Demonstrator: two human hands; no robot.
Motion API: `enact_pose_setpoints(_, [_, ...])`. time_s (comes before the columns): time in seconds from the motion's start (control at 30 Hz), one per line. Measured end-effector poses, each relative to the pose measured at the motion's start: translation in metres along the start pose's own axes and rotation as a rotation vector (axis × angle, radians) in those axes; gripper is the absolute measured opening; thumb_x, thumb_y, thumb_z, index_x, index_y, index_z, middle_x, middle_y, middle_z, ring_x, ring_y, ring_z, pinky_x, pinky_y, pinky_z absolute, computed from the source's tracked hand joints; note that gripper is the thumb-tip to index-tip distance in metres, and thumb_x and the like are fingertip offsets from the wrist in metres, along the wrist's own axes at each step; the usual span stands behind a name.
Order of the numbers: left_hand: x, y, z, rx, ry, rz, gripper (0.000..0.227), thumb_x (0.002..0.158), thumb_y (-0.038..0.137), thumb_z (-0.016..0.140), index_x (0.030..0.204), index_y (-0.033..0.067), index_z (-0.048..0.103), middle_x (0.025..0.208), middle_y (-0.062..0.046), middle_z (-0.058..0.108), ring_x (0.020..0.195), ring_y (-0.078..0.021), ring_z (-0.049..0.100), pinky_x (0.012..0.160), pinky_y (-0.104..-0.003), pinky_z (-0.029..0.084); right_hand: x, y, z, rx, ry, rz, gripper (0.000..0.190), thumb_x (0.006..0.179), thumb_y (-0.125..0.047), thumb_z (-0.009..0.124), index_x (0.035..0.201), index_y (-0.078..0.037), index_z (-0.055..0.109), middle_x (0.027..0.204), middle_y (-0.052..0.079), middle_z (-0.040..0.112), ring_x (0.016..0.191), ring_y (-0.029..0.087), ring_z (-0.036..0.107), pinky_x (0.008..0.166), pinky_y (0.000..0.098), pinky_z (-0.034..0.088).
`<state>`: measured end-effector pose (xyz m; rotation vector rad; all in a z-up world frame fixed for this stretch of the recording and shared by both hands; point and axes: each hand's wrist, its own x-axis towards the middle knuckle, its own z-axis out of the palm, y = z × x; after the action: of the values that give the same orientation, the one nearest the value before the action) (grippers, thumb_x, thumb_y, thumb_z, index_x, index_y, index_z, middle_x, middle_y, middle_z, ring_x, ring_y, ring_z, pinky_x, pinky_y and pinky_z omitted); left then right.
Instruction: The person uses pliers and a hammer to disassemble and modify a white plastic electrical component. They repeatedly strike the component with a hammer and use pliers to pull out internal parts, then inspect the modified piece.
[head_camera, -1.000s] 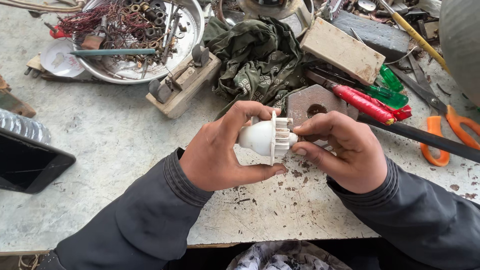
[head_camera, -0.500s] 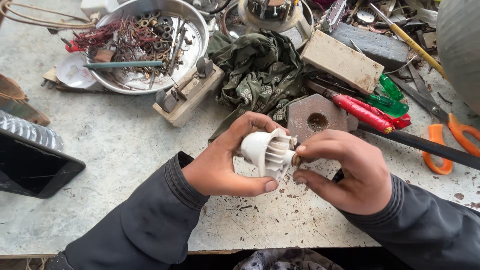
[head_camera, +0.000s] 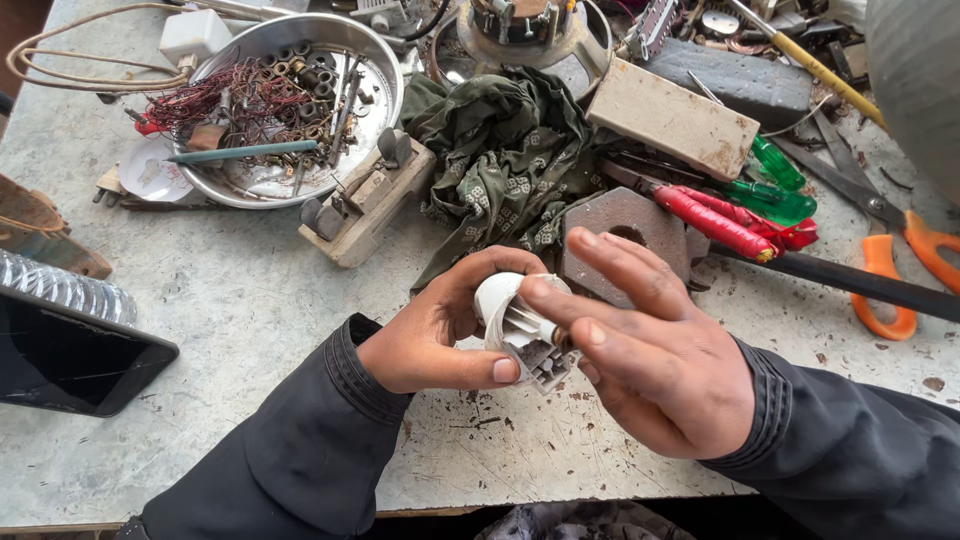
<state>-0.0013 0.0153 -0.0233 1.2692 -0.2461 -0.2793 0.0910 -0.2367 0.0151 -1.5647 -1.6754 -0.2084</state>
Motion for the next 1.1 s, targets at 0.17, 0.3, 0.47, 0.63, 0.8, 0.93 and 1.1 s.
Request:
enact_pose_setpoints(0.17, [0.002,-0.002,-0.002,-0.124,0.014,-0.061,0.084,0.084,0.030,0.083,0.152,0.0065,0.040,0.138,-0.013,0.057,0.134,-0.0258,0.056,0.114,-0.042,0.047,0.002,-0.003,0.001,0.013,-0.010,0.049,0.077,0.098,0.004,0.060,0.160,-0.020,0.021,0.159,0.016,0.048,0.158,0.041,0.028,0.131,0.0593,0.021])
enact_pose_setpoints(0.3, [0.004,-0.002,-0.001,-0.076,0.006,-0.063,0.085,0.086,0.043,0.080,0.152,0.0049,0.041,0.136,-0.015,0.059,0.134,-0.0282,0.058,0.115,-0.043,0.048,0.004,-0.002,-0.002,-0.012,0.017,0.031,0.074,0.092,-0.001,0.066,0.155,-0.016,0.030,0.154,0.017,0.050,0.151,0.041,0.037,0.126,0.0582,0.028])
enact_pose_setpoints(0.47, [0.005,0.003,0.001,0.032,0.030,0.036,0.087,0.089,0.049,0.078,0.154,0.0066,0.039,0.141,-0.014,0.056,0.137,-0.0265,0.056,0.117,-0.045,0.049,0.006,0.001,-0.003,-0.061,0.107,0.166,0.054,0.087,-0.001,0.077,0.138,-0.006,0.057,0.138,0.014,0.064,0.130,0.032,0.063,0.108,0.0423,0.053])
enact_pose_setpoints(0.63, [0.005,0.013,0.008,0.050,0.205,0.087,0.073,0.093,0.028,0.074,0.153,0.0050,0.040,0.137,-0.016,0.058,0.126,-0.0238,0.063,0.105,-0.040,0.059,0.009,0.007,-0.007,-0.071,0.220,0.339,0.047,0.085,0.014,0.067,0.130,-0.001,0.064,0.129,0.016,0.069,0.119,0.028,0.072,0.100,0.0354,0.059])
enact_pose_setpoints(0.8, [0.009,0.017,0.017,0.288,0.416,0.253,0.046,0.093,0.006,0.076,0.136,0.0017,0.061,0.120,-0.009,0.074,0.105,-0.0143,0.072,0.094,-0.030,0.062,0.013,0.016,-0.001,0.023,0.268,0.399,0.047,0.085,0.012,0.071,0.130,0.000,0.062,0.128,0.016,0.063,0.118,0.026,0.069,0.101,0.0338,0.059])
enact_pose_setpoints(0.93, [0.007,0.021,0.019,0.580,0.485,0.396,0.039,0.087,0.009,0.082,0.125,0.0071,0.071,0.111,-0.004,0.077,0.097,-0.0095,0.073,0.085,-0.027,0.063,0.013,0.022,0.000,-0.007,0.189,0.434,0.051,0.082,0.013,0.070,0.131,0.001,0.062,0.127,0.014,0.064,0.116,0.022,0.070,0.100,0.0322,0.060])
enact_pose_setpoints(1.1, [0.002,0.027,0.022,0.822,0.532,0.483,0.036,0.083,0.008,0.087,0.117,0.0098,0.075,0.104,-0.005,0.078,0.085,-0.0114,0.069,0.074,-0.027,0.058,0.015,0.019,0.004,-0.006,0.105,0.433,0.055,0.082,0.011,0.068,0.135,0.000,0.058,0.129,0.016,0.063,0.117,0.024,0.067,0.099,0.0342,0.059])
